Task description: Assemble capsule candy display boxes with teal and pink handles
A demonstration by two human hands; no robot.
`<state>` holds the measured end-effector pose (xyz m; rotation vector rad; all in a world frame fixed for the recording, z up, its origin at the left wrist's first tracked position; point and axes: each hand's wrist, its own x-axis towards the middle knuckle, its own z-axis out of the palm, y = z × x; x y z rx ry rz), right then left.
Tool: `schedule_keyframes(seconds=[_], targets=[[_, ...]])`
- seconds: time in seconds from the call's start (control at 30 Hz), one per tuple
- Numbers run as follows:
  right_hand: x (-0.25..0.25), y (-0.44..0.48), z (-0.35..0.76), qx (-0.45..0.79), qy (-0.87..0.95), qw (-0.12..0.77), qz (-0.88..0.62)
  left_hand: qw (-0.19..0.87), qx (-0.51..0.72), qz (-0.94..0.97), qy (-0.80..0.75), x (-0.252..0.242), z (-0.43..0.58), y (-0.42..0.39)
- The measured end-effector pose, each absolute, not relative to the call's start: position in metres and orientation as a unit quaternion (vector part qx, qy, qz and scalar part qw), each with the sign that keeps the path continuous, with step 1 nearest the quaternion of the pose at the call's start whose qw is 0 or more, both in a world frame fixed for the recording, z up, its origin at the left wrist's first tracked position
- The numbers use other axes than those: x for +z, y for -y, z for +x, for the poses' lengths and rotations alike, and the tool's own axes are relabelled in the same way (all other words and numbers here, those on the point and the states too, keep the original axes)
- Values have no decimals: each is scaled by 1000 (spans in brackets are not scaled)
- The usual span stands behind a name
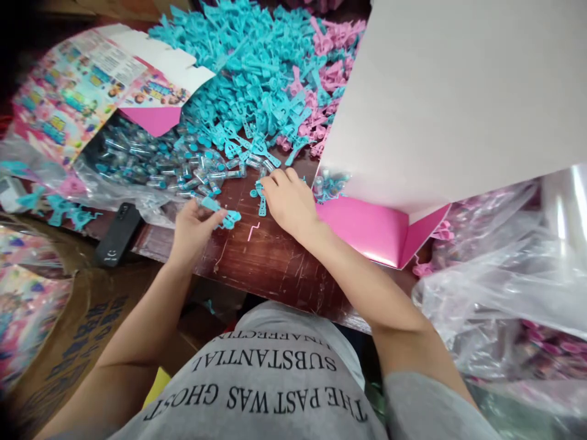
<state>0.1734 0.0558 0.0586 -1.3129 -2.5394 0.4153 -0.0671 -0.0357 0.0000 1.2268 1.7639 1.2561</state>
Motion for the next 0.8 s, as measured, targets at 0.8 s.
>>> schedule_keyframes(seconds=[0.8], targets=[[44, -24, 140, 606, 726, 223, -235, 555, 435, 457, -543, 25, -81, 96]])
